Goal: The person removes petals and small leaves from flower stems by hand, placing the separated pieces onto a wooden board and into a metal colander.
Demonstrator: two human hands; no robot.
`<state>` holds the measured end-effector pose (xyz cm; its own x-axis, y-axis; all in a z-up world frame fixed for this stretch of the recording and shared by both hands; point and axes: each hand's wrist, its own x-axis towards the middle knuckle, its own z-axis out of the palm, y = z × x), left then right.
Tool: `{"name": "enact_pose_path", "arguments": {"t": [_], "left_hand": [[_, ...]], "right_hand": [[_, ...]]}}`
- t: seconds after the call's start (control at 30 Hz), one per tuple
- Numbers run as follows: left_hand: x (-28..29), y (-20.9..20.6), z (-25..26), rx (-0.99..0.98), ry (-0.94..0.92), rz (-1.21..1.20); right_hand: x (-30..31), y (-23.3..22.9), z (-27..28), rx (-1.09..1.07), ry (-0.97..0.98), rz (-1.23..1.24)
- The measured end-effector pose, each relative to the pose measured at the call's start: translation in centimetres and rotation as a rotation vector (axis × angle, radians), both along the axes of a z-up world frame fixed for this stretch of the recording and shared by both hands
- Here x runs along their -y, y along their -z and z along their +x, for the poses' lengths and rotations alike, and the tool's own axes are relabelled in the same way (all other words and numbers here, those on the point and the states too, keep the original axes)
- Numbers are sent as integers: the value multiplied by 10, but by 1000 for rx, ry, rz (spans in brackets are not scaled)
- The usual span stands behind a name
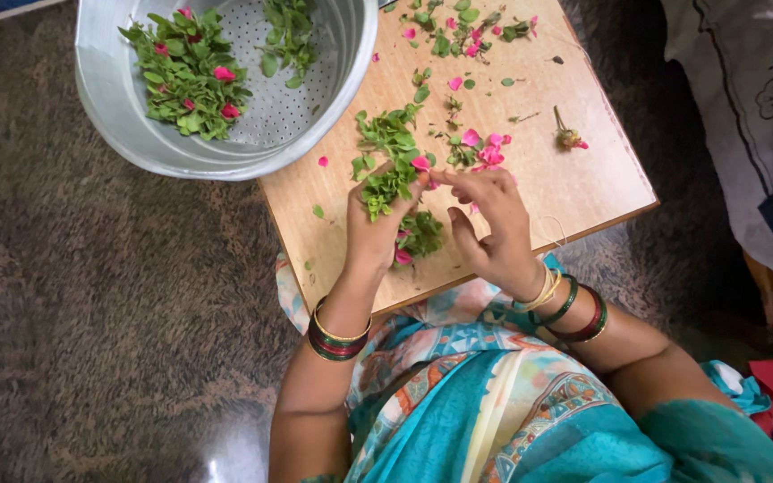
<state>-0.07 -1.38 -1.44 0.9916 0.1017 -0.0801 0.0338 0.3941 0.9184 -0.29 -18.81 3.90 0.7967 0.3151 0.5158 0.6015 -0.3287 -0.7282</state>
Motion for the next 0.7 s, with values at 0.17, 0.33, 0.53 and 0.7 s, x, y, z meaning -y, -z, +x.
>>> {"name": "enact_pose_path", "arguments": {"t": [0.17, 0.33, 0.53, 0.7], "left_hand": [[-2, 4, 4, -43, -25, 13], [-2, -1, 4, -42, -4, 4], [0, -3, 1, -33, -18, 17], [-5, -8, 1, -47, -49, -28]], "right_hand": [[-3, -7, 2, -21, -15, -47], [4, -15, 9, 25, -74, -87], [47, -13, 43, -231, -112, 54], [84, -8, 57, -270, 65, -136]]}}
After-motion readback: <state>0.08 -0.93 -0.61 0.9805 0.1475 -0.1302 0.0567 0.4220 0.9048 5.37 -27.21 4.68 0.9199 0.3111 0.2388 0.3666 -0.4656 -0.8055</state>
